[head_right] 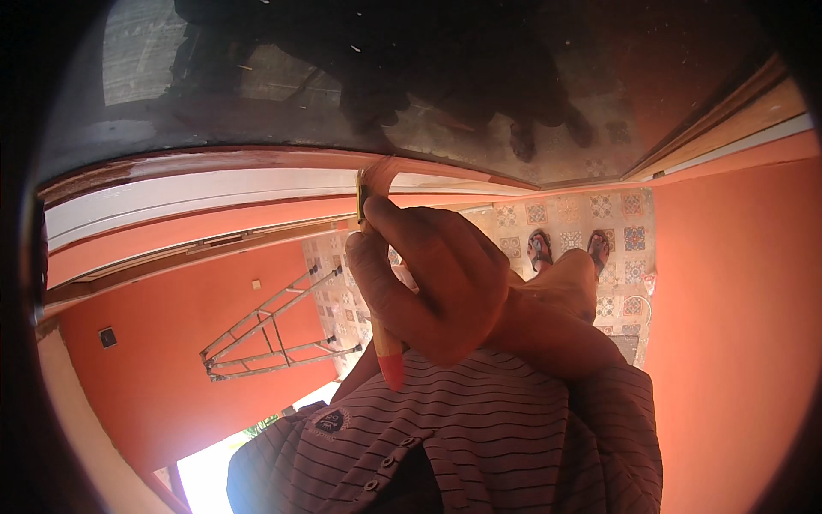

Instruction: The person paints white trim on a ceiling or high wall using a paintbrush and a small container of white paint. They repeatedly dip the brush and apply paint to the edges of a dark panel, working along the length of the trim.

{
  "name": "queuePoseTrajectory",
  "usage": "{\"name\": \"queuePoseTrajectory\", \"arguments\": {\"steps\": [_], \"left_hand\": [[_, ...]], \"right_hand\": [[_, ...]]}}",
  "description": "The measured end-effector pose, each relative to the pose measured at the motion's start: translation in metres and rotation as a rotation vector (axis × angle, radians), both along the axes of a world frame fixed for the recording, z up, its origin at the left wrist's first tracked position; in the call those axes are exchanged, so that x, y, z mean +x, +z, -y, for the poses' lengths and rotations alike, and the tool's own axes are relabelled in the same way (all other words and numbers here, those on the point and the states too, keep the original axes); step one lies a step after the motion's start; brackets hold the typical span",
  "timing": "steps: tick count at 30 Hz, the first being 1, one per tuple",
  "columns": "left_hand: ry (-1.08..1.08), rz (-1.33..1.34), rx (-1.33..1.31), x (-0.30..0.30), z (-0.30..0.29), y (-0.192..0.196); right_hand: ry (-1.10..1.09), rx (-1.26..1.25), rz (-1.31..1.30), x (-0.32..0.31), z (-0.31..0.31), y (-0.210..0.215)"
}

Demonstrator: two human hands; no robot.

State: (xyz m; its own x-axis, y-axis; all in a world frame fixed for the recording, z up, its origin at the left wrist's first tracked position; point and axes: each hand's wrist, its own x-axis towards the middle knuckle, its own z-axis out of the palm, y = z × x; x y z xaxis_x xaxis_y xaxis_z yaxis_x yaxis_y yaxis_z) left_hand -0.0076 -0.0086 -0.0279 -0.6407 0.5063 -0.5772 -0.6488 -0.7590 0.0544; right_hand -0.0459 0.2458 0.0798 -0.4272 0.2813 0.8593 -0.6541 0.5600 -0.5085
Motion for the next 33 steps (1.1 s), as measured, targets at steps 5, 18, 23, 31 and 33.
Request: {"name": "queuePoseTrajectory", "arguments": {"steps": [5, 18, 23, 31, 33], "left_hand": [[0.019, 0.024, 0.064, 0.001, 0.004, 0.002], [0.151, -0.043, 0.021, -0.003, -0.023, 0.034], [0.106, 0.167, 0.371, -0.025, -0.059, 0.079], [0.058, 0.032, 0.262, -0.025, -0.057, 0.065], [0.057, 0.013, 0.24, -0.024, -0.051, 0.058]], "right_hand": [[0.004, 0.005, -0.039, -0.003, -0.002, 0.005], [-0.129, 0.011, -0.221, -0.021, 0.003, 0.01], [-0.131, -0.016, -0.207, -0.019, 0.006, 0.017], [-0.071, -0.04, -0.121, -0.012, 0.005, 0.028], [-0.068, -0.038, -0.119, -0.013, 0.005, 0.03]]}}
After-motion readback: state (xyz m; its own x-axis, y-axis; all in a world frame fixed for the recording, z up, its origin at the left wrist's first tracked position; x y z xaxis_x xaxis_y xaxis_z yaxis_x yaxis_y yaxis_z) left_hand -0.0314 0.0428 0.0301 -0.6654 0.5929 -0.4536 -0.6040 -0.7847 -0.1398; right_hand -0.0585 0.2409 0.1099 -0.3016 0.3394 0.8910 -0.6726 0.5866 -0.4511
